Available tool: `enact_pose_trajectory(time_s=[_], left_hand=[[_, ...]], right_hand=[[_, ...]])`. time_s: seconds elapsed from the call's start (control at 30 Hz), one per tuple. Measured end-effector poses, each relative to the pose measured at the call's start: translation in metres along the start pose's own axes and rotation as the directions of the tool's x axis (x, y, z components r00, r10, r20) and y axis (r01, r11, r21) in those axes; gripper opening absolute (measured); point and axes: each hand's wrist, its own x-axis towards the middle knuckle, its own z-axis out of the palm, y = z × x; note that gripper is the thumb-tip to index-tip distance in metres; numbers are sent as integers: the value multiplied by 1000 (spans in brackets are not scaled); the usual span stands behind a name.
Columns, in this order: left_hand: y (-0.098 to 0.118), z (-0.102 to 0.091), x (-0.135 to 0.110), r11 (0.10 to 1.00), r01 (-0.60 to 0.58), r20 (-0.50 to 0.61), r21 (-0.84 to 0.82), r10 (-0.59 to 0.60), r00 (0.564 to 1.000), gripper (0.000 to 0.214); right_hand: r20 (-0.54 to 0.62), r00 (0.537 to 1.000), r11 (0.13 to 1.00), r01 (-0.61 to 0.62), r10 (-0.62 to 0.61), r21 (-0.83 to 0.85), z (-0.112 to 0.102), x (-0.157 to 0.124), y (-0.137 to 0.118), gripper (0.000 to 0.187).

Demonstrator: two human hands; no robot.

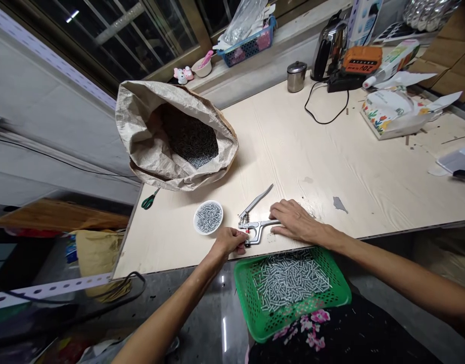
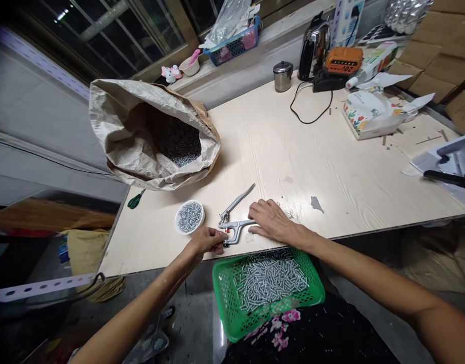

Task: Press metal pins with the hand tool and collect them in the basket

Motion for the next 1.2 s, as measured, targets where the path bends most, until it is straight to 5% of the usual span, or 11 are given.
enact_pose_trajectory(time_s=[0.13,0.23,0.5,0.6,0.67,0.73,0.8,0.9,1.03,1.2], left_hand=[[-4,1,1,1000,-13,7,-9,14,1000,21],[-6,2,1,1000,-11,-6,-21,11,1000,22],[-7,2,0,1000,-3,11,1,3,1000,32],[-5,3,-8,983,-22,-30,184,28,999,30],[-3,8,-15,894,-122,-147,431,203,968,26],[0,16,-18,697,-251,-189,671,488,852,20],[5,26,-15,464,-387,-67,797,705,706,30],[18,35,1,189,-574,227,797,787,573,52],[32,38,17,39,-623,404,781,729,552,50],[30,50,13,45,-526,335,849,724,603,16]], right_hand=[[79,997,1000,-11,11,-1,-13,14,21,84],[193,981,999,19,-14,-28,-16,29,33,98],[205,976,995,84,-73,-45,-23,42,28,68],[202,977,995,74,-61,-60,-24,38,24,52],[193,979,996,74,-63,-49,-24,34,20,42],[178,982,997,71,-64,-33,-22,31,16,34],[170,984,998,50,-45,-24,-21,27,10,30],[174,985,1000,10,-6,-26,-21,22,5,39],[160,987,998,-13,23,-64,-23,14,7,51],[150,989,998,8,2,-66,-10,13,13,8]])
